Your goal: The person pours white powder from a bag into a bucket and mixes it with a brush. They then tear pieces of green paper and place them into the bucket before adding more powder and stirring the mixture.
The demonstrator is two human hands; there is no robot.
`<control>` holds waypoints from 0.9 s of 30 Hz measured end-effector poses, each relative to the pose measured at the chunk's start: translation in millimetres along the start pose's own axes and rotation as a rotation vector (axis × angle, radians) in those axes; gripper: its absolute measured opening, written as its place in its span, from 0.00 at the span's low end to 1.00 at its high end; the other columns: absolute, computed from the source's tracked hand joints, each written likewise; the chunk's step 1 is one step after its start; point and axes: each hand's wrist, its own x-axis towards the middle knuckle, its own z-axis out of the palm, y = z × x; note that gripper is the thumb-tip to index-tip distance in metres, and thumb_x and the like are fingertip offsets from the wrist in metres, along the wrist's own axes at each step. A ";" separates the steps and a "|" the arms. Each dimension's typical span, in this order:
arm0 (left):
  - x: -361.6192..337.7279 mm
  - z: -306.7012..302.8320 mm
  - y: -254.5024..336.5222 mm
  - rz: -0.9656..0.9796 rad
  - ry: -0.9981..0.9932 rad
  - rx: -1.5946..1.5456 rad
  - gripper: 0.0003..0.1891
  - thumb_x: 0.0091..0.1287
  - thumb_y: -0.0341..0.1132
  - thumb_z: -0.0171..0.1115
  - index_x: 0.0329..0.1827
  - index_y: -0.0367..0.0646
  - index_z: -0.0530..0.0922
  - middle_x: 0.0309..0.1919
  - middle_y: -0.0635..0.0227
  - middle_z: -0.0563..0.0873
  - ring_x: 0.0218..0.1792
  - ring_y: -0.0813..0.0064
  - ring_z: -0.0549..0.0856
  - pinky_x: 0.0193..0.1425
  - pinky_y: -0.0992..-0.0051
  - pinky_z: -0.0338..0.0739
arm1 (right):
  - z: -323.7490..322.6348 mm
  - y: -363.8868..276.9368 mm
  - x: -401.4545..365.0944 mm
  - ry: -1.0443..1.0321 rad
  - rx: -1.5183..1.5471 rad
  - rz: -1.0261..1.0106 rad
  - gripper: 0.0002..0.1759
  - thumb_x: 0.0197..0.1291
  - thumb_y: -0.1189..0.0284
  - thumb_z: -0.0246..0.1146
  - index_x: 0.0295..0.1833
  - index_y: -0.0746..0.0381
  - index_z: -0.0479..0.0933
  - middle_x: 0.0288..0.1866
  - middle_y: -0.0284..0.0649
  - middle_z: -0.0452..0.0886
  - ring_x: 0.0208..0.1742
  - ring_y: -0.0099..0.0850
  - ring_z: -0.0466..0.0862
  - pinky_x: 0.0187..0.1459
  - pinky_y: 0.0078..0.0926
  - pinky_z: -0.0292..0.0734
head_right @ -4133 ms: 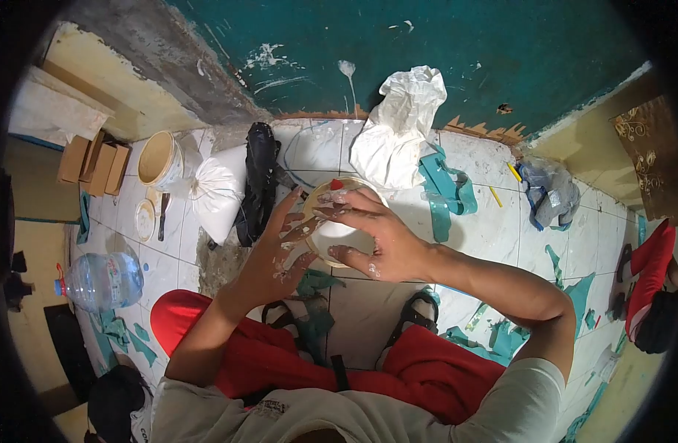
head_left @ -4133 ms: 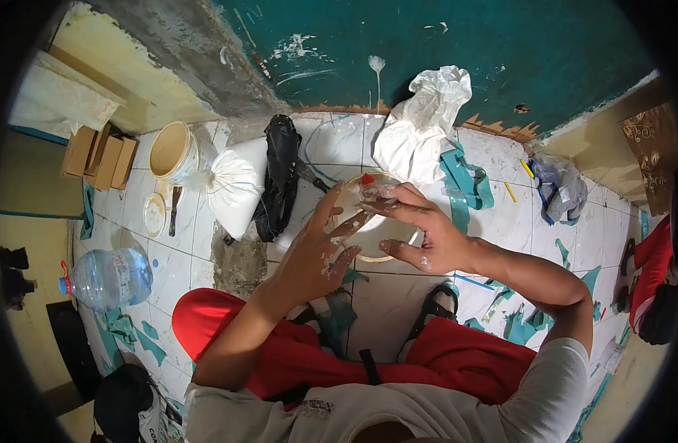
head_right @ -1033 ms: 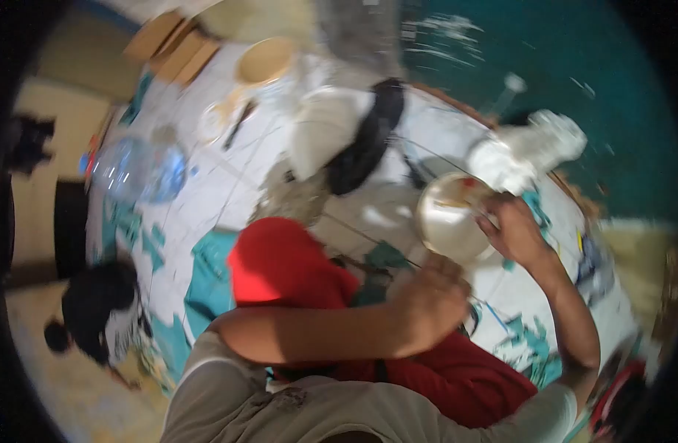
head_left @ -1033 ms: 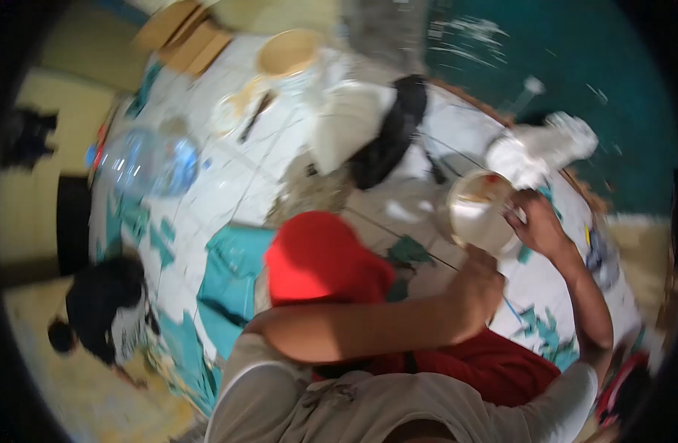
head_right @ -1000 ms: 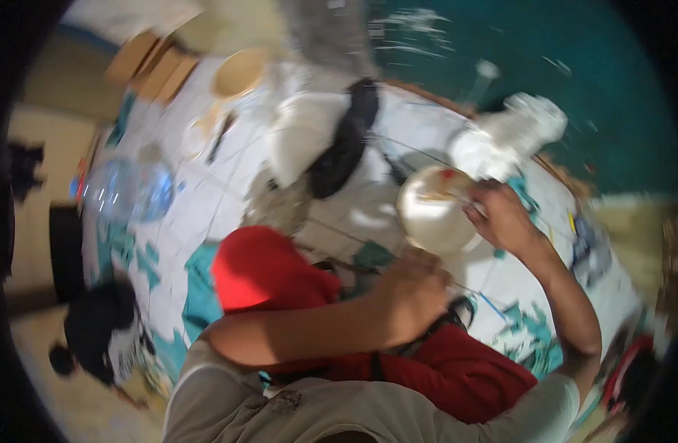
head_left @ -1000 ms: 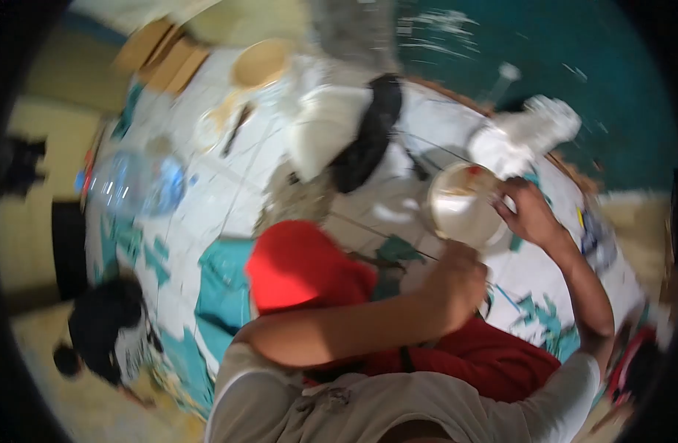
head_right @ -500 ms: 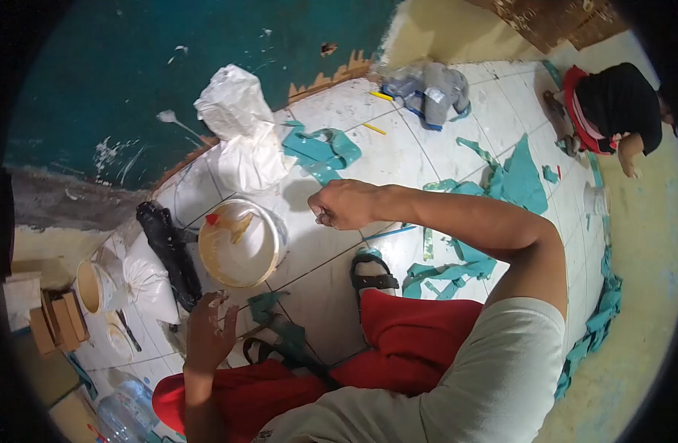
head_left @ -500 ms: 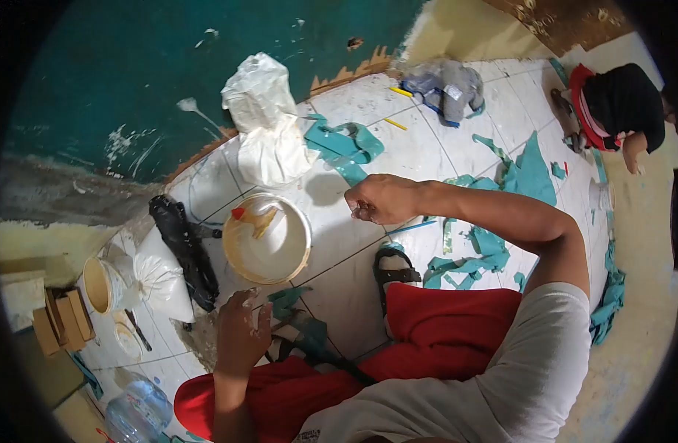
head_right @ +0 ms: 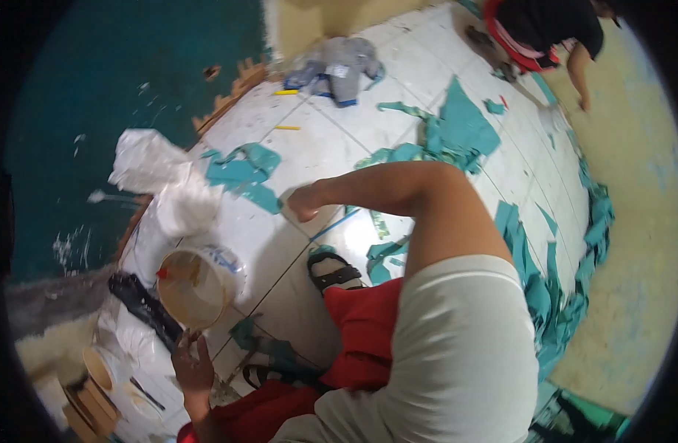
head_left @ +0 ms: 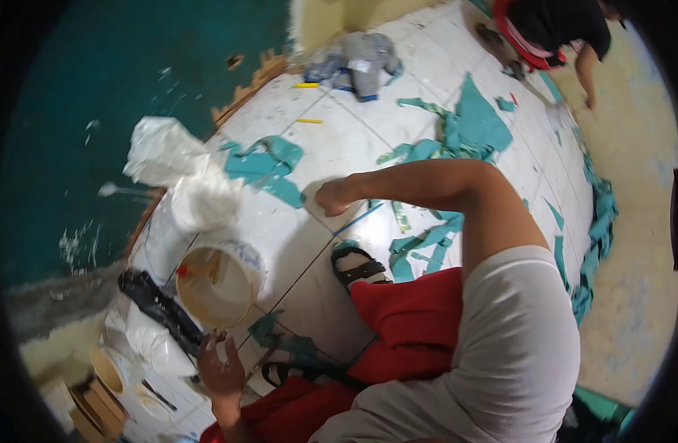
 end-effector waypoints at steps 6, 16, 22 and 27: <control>11.2 5.7 0.1 -0.067 -0.038 -0.089 0.08 0.71 0.27 0.58 0.44 0.28 0.78 0.38 0.49 0.83 0.42 0.51 0.85 0.50 0.62 0.77 | -8.0 -20.1 -9.7 -0.085 0.021 -0.032 0.15 0.51 0.66 0.60 0.35 0.67 0.85 0.34 0.48 0.87 0.41 0.44 0.87 0.42 0.43 0.80; 13.4 2.4 3.1 -0.023 -0.020 0.002 0.11 0.72 0.27 0.57 0.49 0.27 0.78 0.42 0.47 0.85 0.45 0.53 0.86 0.53 0.61 0.78 | -52.4 -29.8 -12.3 0.157 0.134 -0.007 0.15 0.57 0.67 0.58 0.41 0.66 0.84 0.37 0.50 0.87 0.43 0.48 0.88 0.46 0.44 0.83; 14.1 -9.5 3.8 -0.054 -0.013 0.049 0.12 0.69 0.32 0.60 0.49 0.33 0.82 0.43 0.47 0.85 0.46 0.46 0.84 0.52 0.58 0.79 | -99.9 -74.3 -13.3 0.622 0.301 -0.159 0.13 0.58 0.72 0.63 0.48 0.66 0.77 0.47 0.54 0.83 0.54 0.52 0.82 0.56 0.47 0.76; 1.2 -15.5 -13.3 -0.097 0.082 0.211 0.14 0.68 0.36 0.61 0.49 0.33 0.82 0.45 0.48 0.85 0.46 0.48 0.85 0.53 0.56 0.79 | -137.9 -151.3 -4.7 0.843 0.241 -0.474 0.14 0.58 0.73 0.65 0.50 0.64 0.76 0.46 0.47 0.80 0.53 0.46 0.79 0.56 0.43 0.75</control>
